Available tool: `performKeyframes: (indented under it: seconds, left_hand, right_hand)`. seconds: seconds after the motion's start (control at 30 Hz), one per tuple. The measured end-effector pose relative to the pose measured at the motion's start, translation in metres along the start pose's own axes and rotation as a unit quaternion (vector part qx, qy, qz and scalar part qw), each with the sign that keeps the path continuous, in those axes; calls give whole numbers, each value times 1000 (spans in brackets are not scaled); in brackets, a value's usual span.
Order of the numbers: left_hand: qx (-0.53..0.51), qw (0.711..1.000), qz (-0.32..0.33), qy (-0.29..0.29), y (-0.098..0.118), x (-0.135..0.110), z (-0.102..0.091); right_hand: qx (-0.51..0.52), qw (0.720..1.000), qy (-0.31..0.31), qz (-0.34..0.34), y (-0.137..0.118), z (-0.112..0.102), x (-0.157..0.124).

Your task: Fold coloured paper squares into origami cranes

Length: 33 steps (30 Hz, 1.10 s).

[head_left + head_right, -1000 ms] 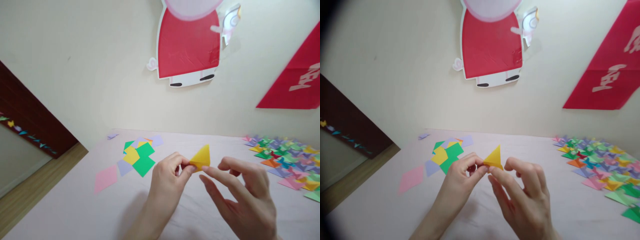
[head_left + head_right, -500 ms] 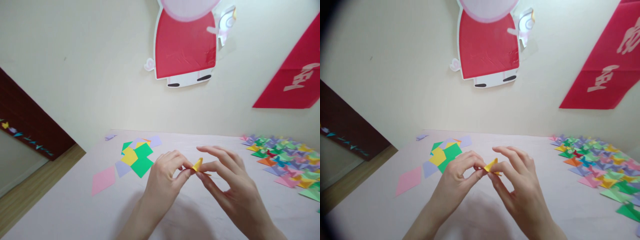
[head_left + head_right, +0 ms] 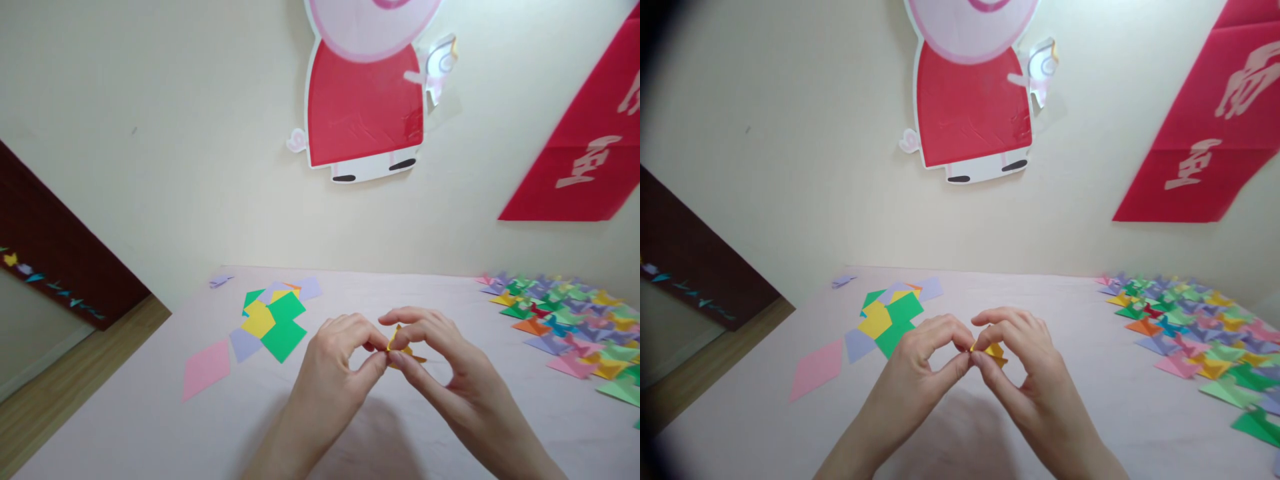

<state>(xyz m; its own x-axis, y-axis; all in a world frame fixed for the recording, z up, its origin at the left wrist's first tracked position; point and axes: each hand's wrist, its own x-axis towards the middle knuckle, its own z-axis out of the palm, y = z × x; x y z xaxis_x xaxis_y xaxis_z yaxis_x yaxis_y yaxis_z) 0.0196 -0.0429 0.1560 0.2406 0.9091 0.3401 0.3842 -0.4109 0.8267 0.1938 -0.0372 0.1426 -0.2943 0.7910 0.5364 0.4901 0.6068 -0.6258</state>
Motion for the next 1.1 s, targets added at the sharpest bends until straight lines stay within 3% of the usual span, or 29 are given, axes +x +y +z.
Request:
performKeyframes:
  seconds: [0.17,0.33,0.47,0.6,0.83,0.97,1.1]
  left_hand:
    - [-26,999,-27,-1,1,-3,-3]
    - [-49,997,-60,4,3,-2,-5]
    - [-37,998,-41,22,4,0,-5]
    - [-3,999,-32,28,2,1,-5]
    - [38,998,-31,40,-3,-1,3]
    - [-10,997,-48,56,-4,-2,13]
    - [-79,993,-85,28,-2,-3,18]
  right_hand:
    - [42,999,-19,23,0,-4,2]
    - [52,999,6,12,-4,-3,3]
    - [41,999,18,5,-8,-3,2]
    - [26,998,38,44,-7,-2,1]
    - [67,992,-22,100,-5,-4,3]
    - [83,987,-29,131,-6,-7,3]
    - [84,985,23,146,-4,-6,2]
